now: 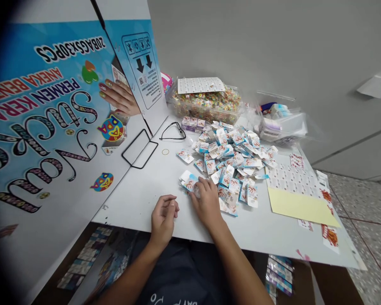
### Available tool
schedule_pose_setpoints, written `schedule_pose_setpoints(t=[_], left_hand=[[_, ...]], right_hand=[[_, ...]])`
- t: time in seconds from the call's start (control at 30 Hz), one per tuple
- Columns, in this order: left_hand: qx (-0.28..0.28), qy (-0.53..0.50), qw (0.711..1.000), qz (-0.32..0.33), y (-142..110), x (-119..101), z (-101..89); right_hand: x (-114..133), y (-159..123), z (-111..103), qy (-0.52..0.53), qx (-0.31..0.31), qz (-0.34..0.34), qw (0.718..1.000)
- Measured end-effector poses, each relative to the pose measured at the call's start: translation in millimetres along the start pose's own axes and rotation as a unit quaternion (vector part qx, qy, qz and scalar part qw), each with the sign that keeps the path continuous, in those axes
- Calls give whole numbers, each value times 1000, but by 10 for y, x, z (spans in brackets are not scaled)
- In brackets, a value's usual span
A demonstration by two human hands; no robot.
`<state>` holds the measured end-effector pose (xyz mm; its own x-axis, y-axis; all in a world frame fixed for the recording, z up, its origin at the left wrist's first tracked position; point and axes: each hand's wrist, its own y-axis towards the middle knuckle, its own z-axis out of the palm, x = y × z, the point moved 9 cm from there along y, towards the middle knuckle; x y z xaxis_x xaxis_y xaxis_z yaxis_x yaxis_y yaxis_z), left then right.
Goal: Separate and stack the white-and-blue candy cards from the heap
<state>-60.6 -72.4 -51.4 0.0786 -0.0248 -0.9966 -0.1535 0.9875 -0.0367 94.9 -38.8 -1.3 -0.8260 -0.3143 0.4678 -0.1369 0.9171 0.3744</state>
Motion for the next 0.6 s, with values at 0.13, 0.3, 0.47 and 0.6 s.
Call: schedule_pose_setpoints(t=[0.13, 0.3, 0.47, 0.6], left_hand=[[52, 2, 998, 25, 13, -63, 63], [284, -150, 947, -22, -114, -113, 412], [257, -123, 952, -115, -138, 104, 359], [362, -147, 913, -119, -264, 71, 475]], right_hand=[[113, -267, -247, 127, -88, 36, 987], [554, -672, -245, 204, -67, -33, 976], [507, -948, -195, 159, -96, 33, 982], [531, -890, -184, 179, -39, -12, 983]])
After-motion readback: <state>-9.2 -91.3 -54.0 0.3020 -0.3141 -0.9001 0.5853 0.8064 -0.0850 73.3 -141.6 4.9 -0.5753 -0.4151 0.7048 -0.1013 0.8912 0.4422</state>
